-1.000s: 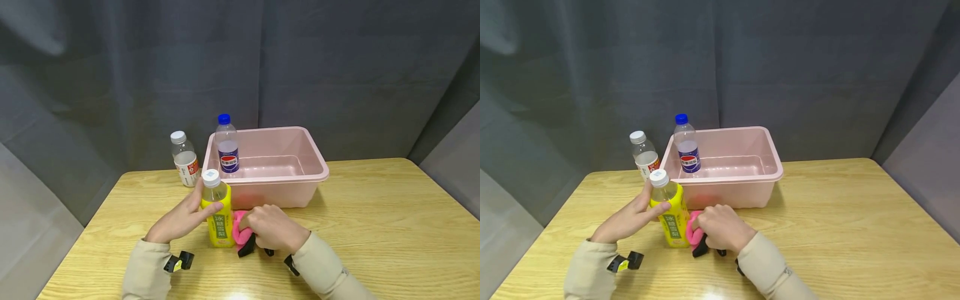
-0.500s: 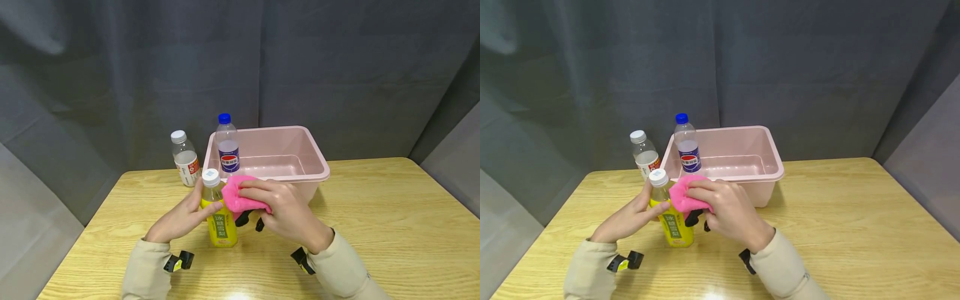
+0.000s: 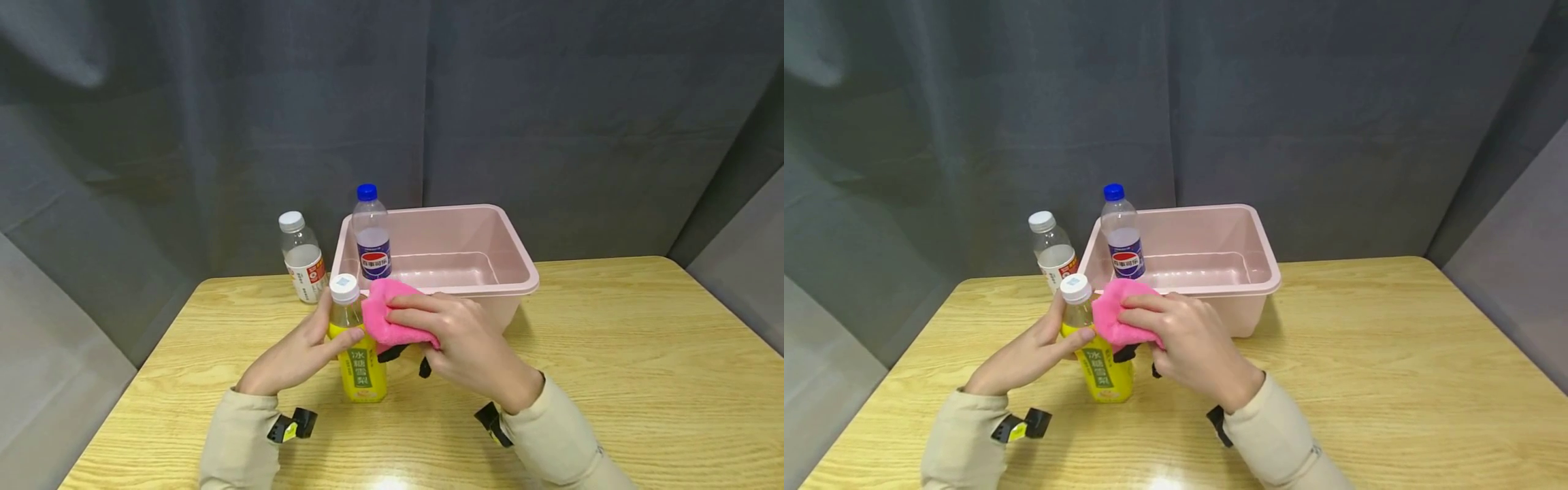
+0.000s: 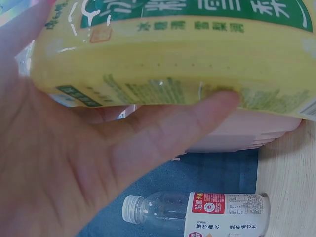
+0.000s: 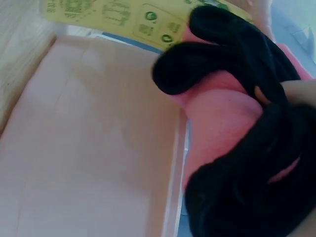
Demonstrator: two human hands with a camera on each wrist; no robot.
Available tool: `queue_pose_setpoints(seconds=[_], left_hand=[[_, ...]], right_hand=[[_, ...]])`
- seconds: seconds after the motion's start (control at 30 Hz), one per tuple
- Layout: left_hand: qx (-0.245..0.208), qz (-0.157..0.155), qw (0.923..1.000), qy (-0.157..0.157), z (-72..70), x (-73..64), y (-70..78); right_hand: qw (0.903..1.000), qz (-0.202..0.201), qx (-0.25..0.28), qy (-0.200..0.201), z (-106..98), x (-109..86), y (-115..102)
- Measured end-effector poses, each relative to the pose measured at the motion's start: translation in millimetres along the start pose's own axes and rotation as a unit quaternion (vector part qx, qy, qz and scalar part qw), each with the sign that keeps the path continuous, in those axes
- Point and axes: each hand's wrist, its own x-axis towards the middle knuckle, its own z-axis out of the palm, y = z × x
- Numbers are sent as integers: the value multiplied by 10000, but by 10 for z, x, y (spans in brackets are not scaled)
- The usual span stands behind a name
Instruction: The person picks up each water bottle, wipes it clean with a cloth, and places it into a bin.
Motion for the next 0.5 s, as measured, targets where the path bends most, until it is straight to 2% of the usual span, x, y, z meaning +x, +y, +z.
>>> queue_pose_setpoints(seconds=[0.2,0.27,0.37,0.43,0.5], left_hand=[[-60,-107,9999,-71,-2,3,-15],[-72,-120,9999,-75,0,3,-15],[-62,-121,9999,-62,6,6,-7],[-40,-102,9999,-56,8,8,0],[-13,-98,9999,-58,9,13,4]], right_hand=[[9944,-3,-234,-1032,87,-20,32],[9882,-15,-266,-1505,165,-44,39],[9739,71,-344,-2242,305,-96,34],[9669,102,-451,-2508,386,-133,28],[9636,132,-553,-2611,435,-158,22]])
